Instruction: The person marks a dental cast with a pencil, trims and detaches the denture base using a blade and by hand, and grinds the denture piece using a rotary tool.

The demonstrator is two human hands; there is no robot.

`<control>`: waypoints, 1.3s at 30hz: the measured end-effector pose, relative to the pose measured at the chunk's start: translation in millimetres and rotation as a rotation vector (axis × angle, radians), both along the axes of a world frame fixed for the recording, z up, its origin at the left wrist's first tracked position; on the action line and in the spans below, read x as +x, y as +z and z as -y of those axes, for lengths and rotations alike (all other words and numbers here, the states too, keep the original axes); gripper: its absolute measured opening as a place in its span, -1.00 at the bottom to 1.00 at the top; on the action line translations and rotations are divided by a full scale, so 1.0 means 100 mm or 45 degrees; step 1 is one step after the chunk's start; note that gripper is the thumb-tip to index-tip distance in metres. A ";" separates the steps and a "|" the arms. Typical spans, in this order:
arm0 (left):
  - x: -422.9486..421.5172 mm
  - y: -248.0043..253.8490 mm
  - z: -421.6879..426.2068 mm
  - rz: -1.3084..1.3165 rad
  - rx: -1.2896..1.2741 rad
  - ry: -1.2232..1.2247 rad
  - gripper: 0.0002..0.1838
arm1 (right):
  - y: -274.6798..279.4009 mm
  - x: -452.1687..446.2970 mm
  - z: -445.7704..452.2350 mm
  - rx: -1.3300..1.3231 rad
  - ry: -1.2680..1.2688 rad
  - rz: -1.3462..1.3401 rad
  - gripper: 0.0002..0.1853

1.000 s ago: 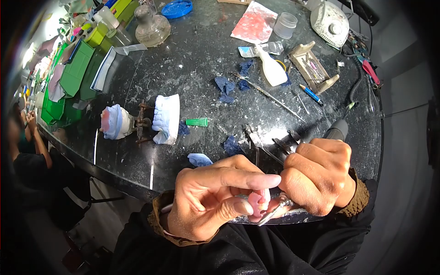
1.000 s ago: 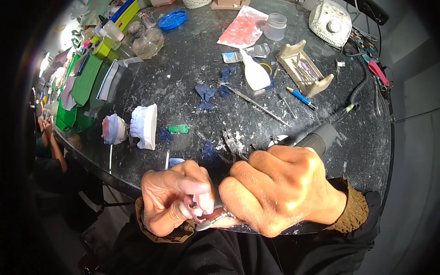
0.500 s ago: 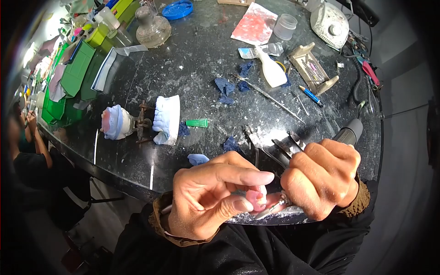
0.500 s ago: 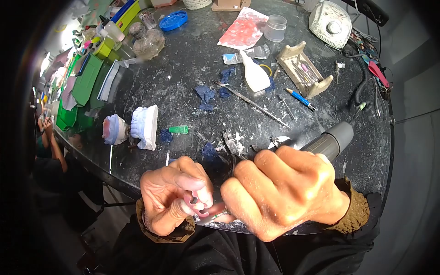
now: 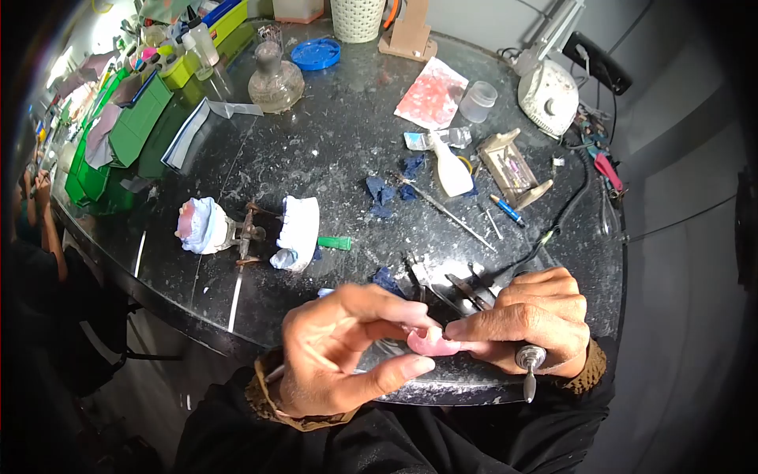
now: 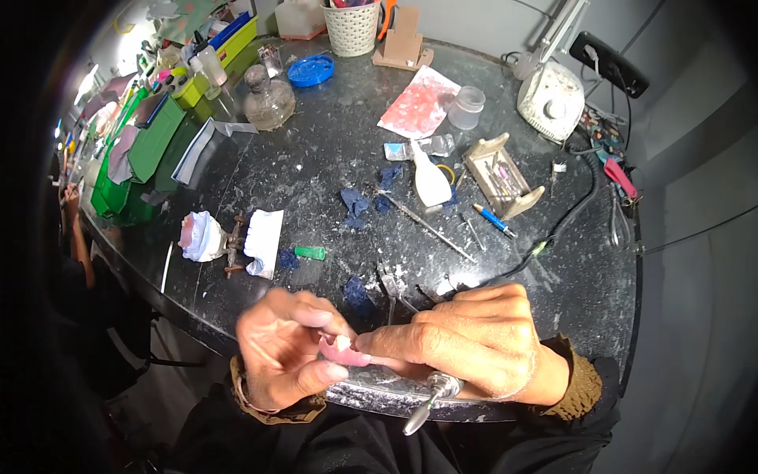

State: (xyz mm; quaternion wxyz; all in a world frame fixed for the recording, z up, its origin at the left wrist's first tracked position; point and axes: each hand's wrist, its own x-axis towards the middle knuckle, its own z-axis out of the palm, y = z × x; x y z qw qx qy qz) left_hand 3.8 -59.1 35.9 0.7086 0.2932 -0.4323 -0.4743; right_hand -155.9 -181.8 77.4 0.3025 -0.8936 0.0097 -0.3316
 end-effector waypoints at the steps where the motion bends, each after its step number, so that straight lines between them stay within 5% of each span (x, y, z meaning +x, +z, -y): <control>1: 0.03 0.05 0.00 0.161 0.012 0.071 -0.64 | 0.02 0.00 0.00 0.004 0.001 0.026 -0.72; 3: 0.12 0.04 0.00 0.311 -0.141 0.130 -0.78 | 0.10 -0.03 0.04 -0.042 0.108 -0.071 -0.86; 5: 0.11 0.08 -0.03 0.314 -0.148 0.130 -0.80 | 0.09 0.00 -0.01 -0.070 0.044 0.023 -0.73; 8: -0.06 0.14 -0.01 0.073 -0.153 0.149 -0.81 | 0.02 -0.04 -0.01 0.075 0.021 0.097 -0.48; 17: -0.37 0.21 0.01 -0.356 -0.029 -0.021 -0.84 | -0.10 -0.05 -0.04 0.037 0.043 0.220 -0.57; 39: -0.34 0.08 0.06 -0.128 -0.237 0.082 -0.82 | -0.09 -0.06 -0.03 -0.102 -0.036 0.193 -0.58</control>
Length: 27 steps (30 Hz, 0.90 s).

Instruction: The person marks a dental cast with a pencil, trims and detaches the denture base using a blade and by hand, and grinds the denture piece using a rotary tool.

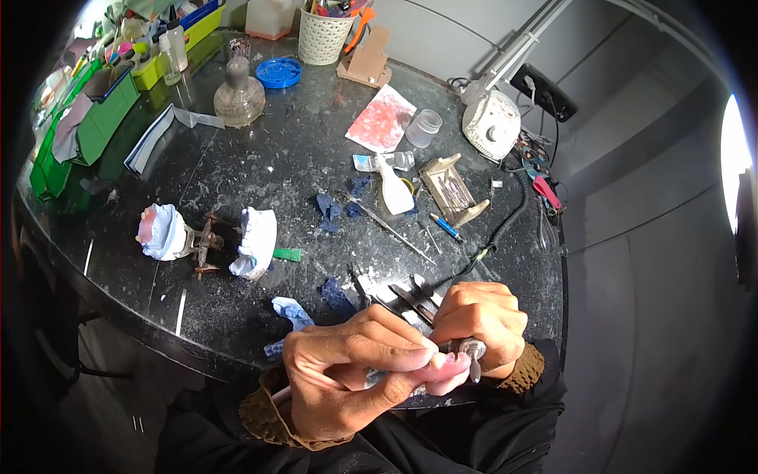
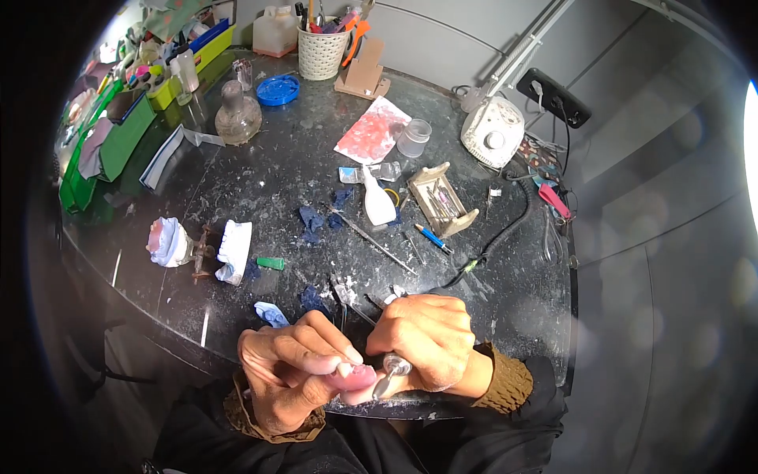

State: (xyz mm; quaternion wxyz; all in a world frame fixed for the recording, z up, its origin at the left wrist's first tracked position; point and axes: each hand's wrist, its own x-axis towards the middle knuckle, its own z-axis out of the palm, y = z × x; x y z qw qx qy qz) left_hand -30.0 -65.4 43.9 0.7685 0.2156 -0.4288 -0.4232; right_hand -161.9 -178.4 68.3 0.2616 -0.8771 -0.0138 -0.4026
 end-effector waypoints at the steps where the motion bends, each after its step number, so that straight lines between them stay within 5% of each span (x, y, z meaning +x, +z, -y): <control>1: 0.00 0.00 0.01 0.006 -0.010 0.006 -0.81 | 0.02 0.00 0.00 -0.002 0.012 -0.019 -0.58; 27: 0.03 -0.02 0.00 0.059 0.010 0.127 -0.79 | 0.02 0.01 0.02 -0.002 0.000 -0.053 -0.61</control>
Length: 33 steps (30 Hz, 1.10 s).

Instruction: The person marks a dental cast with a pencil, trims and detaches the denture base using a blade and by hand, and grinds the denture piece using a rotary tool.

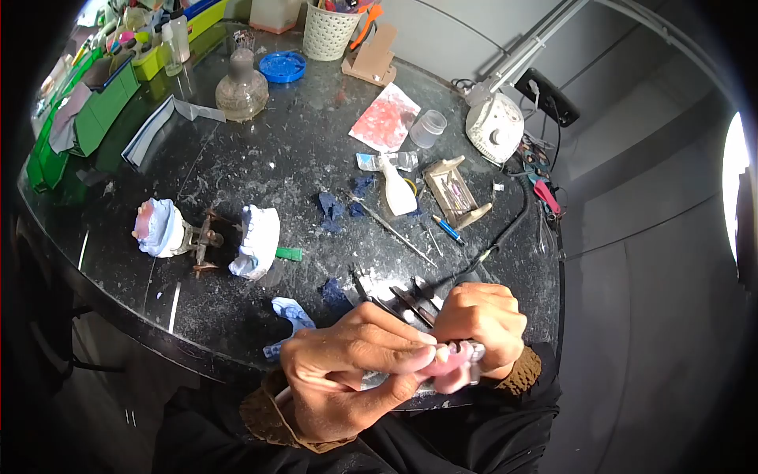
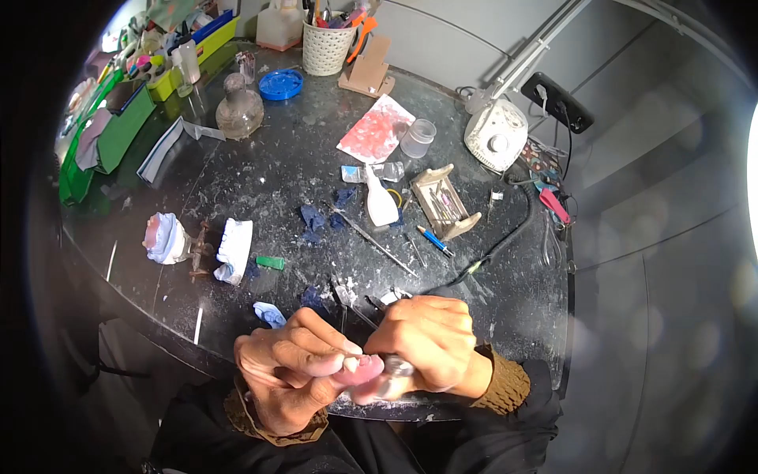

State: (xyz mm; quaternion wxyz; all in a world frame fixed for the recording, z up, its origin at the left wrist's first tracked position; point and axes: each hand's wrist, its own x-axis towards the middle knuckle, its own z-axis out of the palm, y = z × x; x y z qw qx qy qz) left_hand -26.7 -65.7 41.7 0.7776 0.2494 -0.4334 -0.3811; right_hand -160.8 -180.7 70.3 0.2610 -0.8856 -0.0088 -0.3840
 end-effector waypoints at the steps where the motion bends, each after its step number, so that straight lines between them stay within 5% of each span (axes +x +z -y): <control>1: 0.01 -0.01 0.00 0.086 -0.003 0.079 -0.79 | 0.01 0.00 -0.01 0.073 0.014 0.038 -0.61; 6: 0.03 0.05 0.02 0.431 -0.021 0.461 -0.84 | 0.15 0.04 -0.15 0.370 -0.056 0.145 -0.75; 9: 0.12 0.14 0.01 0.643 -0.074 0.582 -0.80 | 0.19 -0.06 -0.26 0.906 -0.128 -0.134 -0.80; 14: 0.21 0.16 -0.05 0.718 -0.112 0.560 -0.86 | 0.33 -0.01 -0.36 1.286 -0.100 -0.263 -0.80; 18: 0.24 0.19 -0.09 0.752 -0.079 0.473 -0.86 | 0.35 -0.05 -0.31 1.274 -0.023 -0.357 -0.79; 22: 0.40 0.28 -0.07 0.921 -0.133 0.393 -0.74 | 0.43 -0.06 -0.32 1.451 0.202 -0.333 -0.84; 28: 0.47 0.45 -0.12 0.990 -0.125 0.088 -0.47 | 0.40 -0.07 -0.30 1.002 0.188 -0.413 -0.84; 33: 0.40 0.33 -0.12 0.909 -0.041 0.218 -0.73 | 0.42 -0.08 -0.24 0.695 0.101 -0.427 -0.87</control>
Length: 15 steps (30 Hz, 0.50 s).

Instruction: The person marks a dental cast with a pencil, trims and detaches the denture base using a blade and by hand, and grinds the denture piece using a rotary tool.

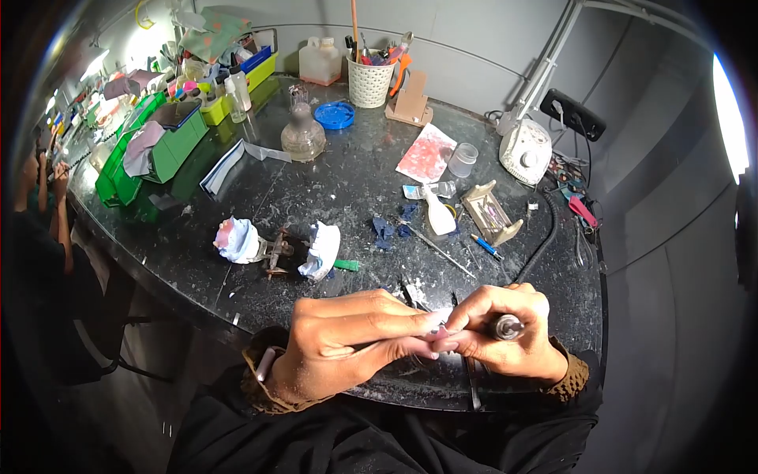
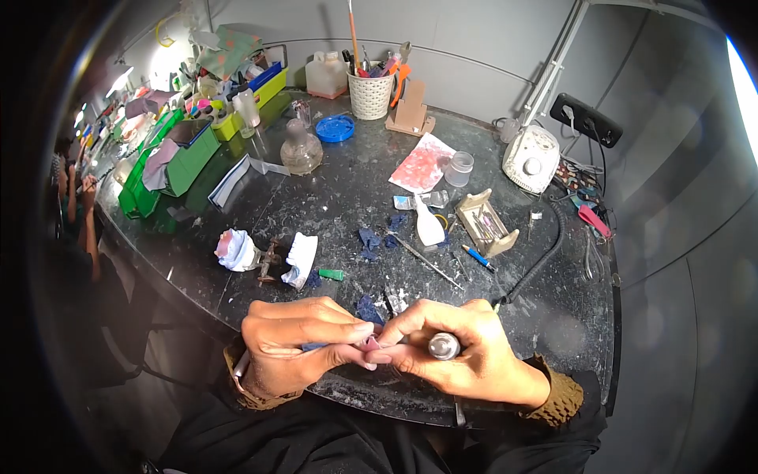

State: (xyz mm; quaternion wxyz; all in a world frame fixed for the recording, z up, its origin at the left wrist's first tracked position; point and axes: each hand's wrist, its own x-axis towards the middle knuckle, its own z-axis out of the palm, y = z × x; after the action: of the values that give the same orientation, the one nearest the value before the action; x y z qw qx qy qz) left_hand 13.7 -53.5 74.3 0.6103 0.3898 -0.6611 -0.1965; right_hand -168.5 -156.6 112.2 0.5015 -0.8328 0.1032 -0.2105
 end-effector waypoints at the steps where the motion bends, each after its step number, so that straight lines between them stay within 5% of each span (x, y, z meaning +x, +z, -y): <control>1: -0.01 -0.01 0.00 -0.047 -0.002 0.013 -0.76 | -0.06 0.03 0.01 -0.063 -0.004 0.185 -0.89; 8: -0.10 -0.06 0.05 -0.228 -0.088 0.061 -0.83 | -0.11 0.07 0.04 -0.427 -0.066 0.462 -0.83; 10: -0.10 -0.09 0.05 -0.296 -0.052 0.018 -0.84 | -0.10 0.06 0.03 -0.453 -0.197 0.351 -0.60; 15: -0.13 -0.10 0.09 -0.328 -0.035 -0.066 -0.84 | -0.18 0.06 0.15 -0.639 -0.058 0.168 -0.54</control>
State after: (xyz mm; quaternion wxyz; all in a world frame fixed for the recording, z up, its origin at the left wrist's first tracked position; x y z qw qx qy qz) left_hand 0.6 -62.7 64.1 0.6901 0.3357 -0.5896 -0.2516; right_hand -162.1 -171.1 93.9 0.2802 -0.9130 0.0335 -0.2945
